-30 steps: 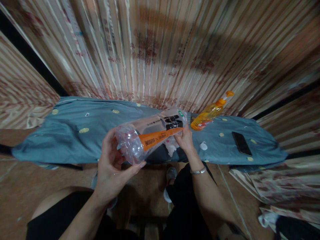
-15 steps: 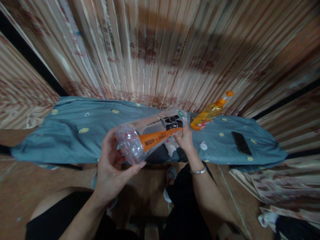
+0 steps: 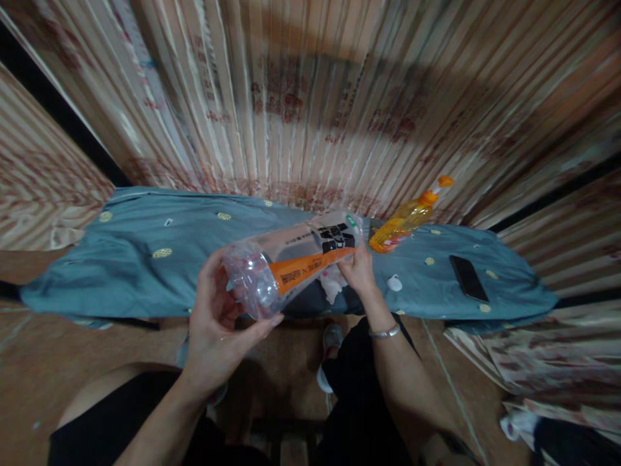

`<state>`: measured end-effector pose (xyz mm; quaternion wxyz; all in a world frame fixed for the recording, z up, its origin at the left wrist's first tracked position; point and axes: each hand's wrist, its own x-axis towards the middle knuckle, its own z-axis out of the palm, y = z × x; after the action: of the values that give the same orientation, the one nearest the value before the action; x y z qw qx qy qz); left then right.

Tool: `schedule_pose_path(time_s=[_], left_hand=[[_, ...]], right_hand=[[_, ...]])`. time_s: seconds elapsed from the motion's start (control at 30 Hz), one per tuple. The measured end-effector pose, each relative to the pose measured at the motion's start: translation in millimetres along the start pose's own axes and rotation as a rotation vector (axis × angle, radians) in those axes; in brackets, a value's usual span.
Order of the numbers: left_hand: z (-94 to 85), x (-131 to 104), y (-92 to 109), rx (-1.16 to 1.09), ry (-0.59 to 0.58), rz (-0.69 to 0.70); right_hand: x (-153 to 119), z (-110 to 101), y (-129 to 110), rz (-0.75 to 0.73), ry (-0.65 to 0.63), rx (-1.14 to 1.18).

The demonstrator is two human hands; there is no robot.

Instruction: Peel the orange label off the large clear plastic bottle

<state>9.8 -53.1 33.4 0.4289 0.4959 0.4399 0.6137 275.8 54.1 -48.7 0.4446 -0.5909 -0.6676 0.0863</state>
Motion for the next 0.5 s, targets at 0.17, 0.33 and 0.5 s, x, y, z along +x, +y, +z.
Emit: schedule_pose_path(time_s=[0.17, 0.33, 0.5], left_hand=[[0.1, -0.1, -0.4, -0.005, 0.003, 0.013], [0.1, -1.0, 0.9, -0.002, 0.007, 0.001], [1.0, -1.1, 1.7, 0.004, 0.009, -0.026]], right_hand=[[0.1, 0.8, 1.1, 0.001, 0.01, -0.01], [-0.3, 0.6, 1.3, 0.012, 0.007, 0.008], [-0.5, 0.7, 1.3, 0.018, 0.01, 0.034]])
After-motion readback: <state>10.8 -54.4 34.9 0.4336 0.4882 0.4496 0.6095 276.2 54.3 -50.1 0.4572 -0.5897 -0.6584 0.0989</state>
